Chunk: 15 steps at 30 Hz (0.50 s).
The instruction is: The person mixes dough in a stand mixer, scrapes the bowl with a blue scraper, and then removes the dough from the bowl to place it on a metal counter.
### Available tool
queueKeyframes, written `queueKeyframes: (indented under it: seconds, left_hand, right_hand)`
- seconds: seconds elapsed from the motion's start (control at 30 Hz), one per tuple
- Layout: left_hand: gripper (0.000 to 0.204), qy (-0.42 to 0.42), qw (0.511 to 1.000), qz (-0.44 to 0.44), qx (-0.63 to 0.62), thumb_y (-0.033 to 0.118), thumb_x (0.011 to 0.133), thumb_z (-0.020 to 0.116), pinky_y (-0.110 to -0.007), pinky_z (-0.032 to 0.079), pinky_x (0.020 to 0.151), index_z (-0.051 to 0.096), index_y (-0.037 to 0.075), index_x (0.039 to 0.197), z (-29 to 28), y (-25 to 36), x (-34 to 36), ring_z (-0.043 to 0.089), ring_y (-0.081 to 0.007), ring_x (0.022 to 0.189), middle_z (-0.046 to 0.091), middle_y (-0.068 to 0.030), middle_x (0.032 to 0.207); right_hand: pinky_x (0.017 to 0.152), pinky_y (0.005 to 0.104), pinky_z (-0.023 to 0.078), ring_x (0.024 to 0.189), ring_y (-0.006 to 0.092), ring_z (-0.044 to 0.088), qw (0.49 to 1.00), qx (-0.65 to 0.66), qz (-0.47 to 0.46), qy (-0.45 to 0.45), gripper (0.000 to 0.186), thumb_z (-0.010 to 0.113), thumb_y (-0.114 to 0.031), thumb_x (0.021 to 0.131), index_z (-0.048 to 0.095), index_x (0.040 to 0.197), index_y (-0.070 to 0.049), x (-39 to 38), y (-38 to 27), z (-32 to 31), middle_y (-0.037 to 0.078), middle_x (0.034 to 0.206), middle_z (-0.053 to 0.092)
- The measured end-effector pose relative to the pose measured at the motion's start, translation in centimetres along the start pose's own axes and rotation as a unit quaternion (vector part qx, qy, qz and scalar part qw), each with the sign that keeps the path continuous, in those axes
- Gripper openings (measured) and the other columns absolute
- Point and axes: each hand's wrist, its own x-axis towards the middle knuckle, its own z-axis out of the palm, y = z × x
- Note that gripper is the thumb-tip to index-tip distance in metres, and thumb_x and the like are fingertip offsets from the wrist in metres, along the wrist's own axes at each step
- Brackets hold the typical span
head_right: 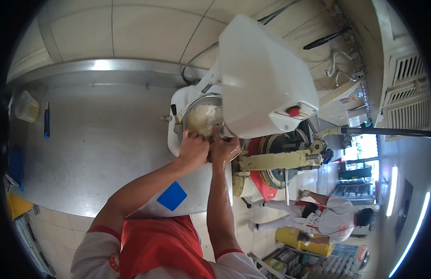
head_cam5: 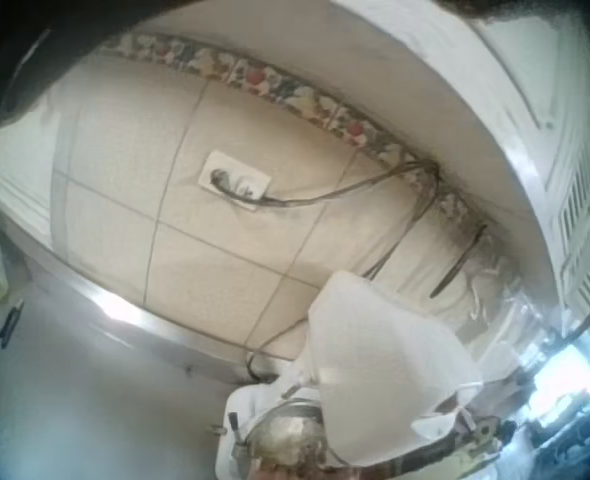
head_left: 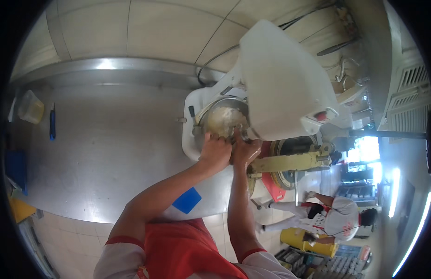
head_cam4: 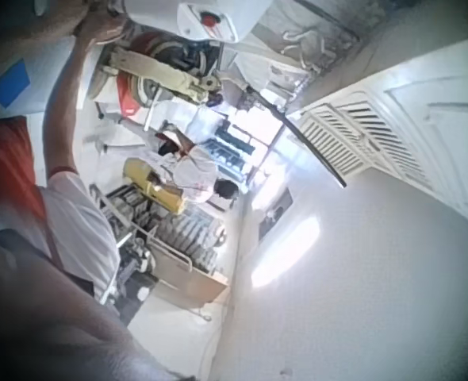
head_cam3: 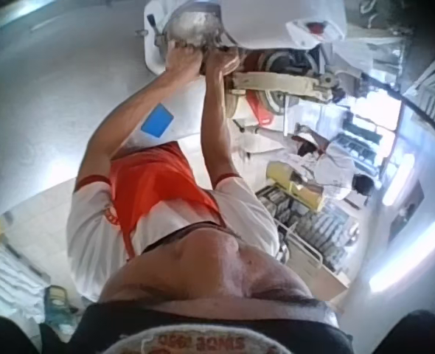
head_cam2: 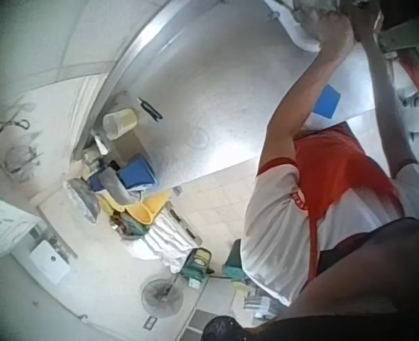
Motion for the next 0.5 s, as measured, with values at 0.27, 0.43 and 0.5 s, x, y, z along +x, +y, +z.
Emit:
queueKeyframes:
  seconds: [0.27, 0.43, 0.5]
  left_hand:
    - [0.016, -0.110, 0.984, -0.121, -0.076, 0.006, 0.079, 0.061, -0.048, 0.053, 0.078, 0.069, -0.002, 0.091, -1.5, 1.8, 3.8, 0.067, -0.0419, 0.088, 0.069, -0.0238, 0.090]
    - [0.028, -0.142, 0.969, -0.138, -0.144, 0.009, 0.082, 0.065, -0.045, 0.051, 0.081, 0.068, 0.001, 0.109, 0.3, -0.9, 3.8, 0.066, -0.0410, 0.094, 0.068, -0.0249, 0.099]
    - [0.023, -0.126, 0.970, -0.193, -0.082, 0.000, 0.085, 0.068, -0.033, 0.052, 0.084, 0.067, -0.001, 0.108, 0.4, -2.4, 3.0, 0.066, -0.0175, 0.090, 0.072, -0.0107, 0.096]
  right_hand:
    - [0.073, 0.0389, 0.053, 0.079, 0.0362, 0.070, 0.972, 0.110, -0.100, -0.180, 0.041, 0.087, -0.024, 0.068, 0.072, 0.094, 0.004, 3.4, 1.5, -2.5, 0.019, 0.085, 0.072]
    - [0.090, 0.0479, 0.050, 0.104, 0.0410, 0.060, 0.935, 0.179, -0.108, -0.287, 0.044, 0.081, -0.025, 0.069, 0.070, 0.105, -0.002, 6.2, 2.9, -3.3, 0.020, 0.105, 0.068]
    - [0.089, 0.0476, 0.051, 0.105, 0.0371, 0.061, 0.907, 0.068, -0.186, -0.372, 0.040, 0.079, -0.026, 0.071, 0.070, 0.105, -0.006, 7.0, 4.0, -4.5, 0.019, 0.104, 0.069]
